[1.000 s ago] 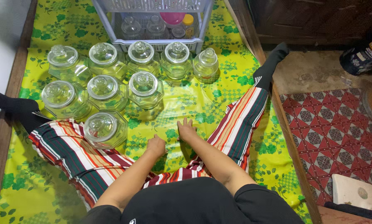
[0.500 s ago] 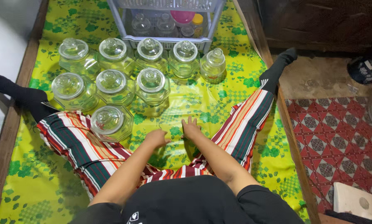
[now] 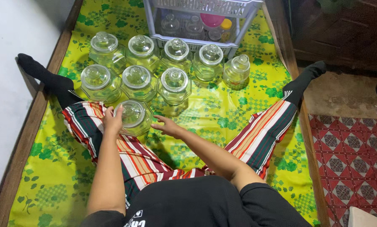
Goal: The person sits on a mat and systematically opens various glass jars and plastic containers. They remove lids, inspect the containers, and place the opened jars and lids into a nearby white plastic crate.
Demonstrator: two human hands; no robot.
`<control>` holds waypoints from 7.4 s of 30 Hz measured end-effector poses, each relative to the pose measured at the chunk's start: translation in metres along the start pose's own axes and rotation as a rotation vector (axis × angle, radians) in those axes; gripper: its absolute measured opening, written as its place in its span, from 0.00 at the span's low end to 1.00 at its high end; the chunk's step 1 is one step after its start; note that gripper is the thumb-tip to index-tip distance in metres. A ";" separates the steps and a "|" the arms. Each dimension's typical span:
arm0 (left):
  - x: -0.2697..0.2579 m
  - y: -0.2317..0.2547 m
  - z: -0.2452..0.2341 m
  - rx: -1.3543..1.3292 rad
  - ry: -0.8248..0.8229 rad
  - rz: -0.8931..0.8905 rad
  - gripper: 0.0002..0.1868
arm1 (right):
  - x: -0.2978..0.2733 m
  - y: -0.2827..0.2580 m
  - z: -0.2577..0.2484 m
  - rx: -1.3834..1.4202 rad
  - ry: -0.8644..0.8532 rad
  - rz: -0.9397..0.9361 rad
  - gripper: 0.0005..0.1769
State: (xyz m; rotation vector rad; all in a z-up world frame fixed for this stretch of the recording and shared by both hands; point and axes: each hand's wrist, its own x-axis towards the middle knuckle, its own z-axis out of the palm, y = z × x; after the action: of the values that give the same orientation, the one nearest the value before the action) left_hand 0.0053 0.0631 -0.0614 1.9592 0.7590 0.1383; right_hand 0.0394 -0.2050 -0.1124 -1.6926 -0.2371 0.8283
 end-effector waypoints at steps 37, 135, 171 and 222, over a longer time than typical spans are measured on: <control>-0.102 0.069 0.248 -0.134 -0.655 -0.064 0.39 | -0.142 0.006 -0.167 0.386 0.442 0.133 0.59; -0.057 0.110 0.199 0.504 0.035 0.919 0.53 | -0.060 0.031 -0.249 0.740 0.653 0.091 0.69; 0.012 0.132 0.225 0.618 -0.180 0.662 0.56 | -0.075 0.012 -0.241 0.721 0.695 0.069 0.63; 0.007 0.139 0.224 0.612 -0.203 0.610 0.55 | -0.069 0.027 -0.245 0.730 0.707 0.054 0.65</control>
State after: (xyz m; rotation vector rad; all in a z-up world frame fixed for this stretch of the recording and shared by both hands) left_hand 0.1631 -0.1476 -0.0593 2.6935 0.0339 0.0704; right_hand 0.1369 -0.4408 -0.0921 -1.1906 0.5408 0.2484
